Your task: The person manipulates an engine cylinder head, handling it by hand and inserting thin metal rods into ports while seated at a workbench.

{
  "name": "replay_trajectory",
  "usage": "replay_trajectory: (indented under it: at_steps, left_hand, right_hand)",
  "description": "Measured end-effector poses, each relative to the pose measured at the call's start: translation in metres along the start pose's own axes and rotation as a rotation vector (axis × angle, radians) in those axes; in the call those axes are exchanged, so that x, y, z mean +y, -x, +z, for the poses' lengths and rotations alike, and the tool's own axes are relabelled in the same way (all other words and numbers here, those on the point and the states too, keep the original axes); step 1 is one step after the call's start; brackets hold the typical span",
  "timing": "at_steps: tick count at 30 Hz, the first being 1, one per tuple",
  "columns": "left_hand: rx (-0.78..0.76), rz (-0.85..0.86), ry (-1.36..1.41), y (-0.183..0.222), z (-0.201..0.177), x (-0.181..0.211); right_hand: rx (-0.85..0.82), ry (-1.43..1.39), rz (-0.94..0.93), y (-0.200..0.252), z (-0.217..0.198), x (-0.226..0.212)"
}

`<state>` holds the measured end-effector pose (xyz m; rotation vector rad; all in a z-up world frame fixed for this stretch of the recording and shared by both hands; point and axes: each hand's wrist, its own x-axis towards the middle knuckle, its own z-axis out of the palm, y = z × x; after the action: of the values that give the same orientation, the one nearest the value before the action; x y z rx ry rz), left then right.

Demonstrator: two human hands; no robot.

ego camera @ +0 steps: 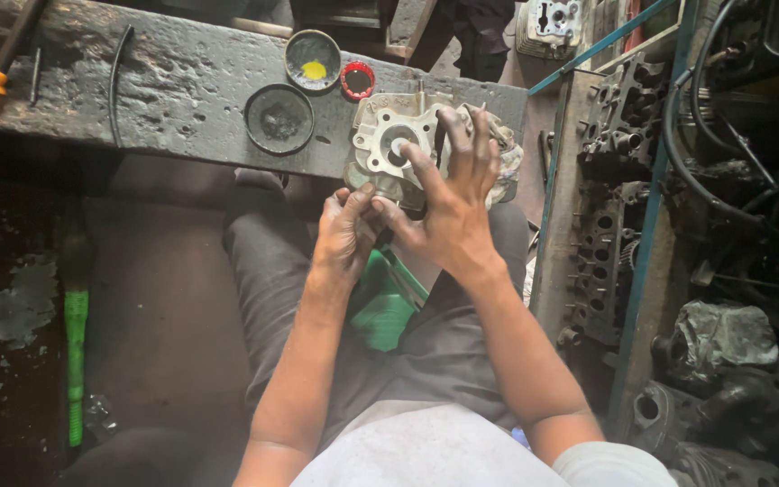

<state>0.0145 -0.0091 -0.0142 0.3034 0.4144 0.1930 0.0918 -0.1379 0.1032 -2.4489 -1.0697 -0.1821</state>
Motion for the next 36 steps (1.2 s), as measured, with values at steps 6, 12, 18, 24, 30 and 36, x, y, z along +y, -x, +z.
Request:
replay_trajectory:
  at_steps: [6,12,18,24,30,36]
  left_hand:
    - [0.009,-0.02,-0.058,0.001,0.005,0.004]
    - [-0.026,-0.038,-0.054,0.005,0.005,0.003]
    - [-0.008,-0.034,-0.06,0.003,0.003,0.002]
    - [0.037,-0.045,-0.099,0.003,0.005,0.002]
    - [0.059,-0.06,-0.072,-0.001,-0.001,-0.001]
    - [0.039,-0.066,-0.044,-0.002,-0.004,-0.004]
  right_hand:
    - [0.012,0.042,-0.01,0.0,-0.003,0.005]
    - [0.015,0.005,-0.009,0.0,-0.001,0.005]
    - [0.03,-0.013,-0.035,-0.002,-0.003,0.002]
    - [0.051,-0.105,-0.069,-0.013,-0.013,0.003]
    - [0.083,-0.142,-0.036,-0.03,-0.008,-0.004]
    - [0.031,-0.19,0.065,-0.042,-0.008,0.0]
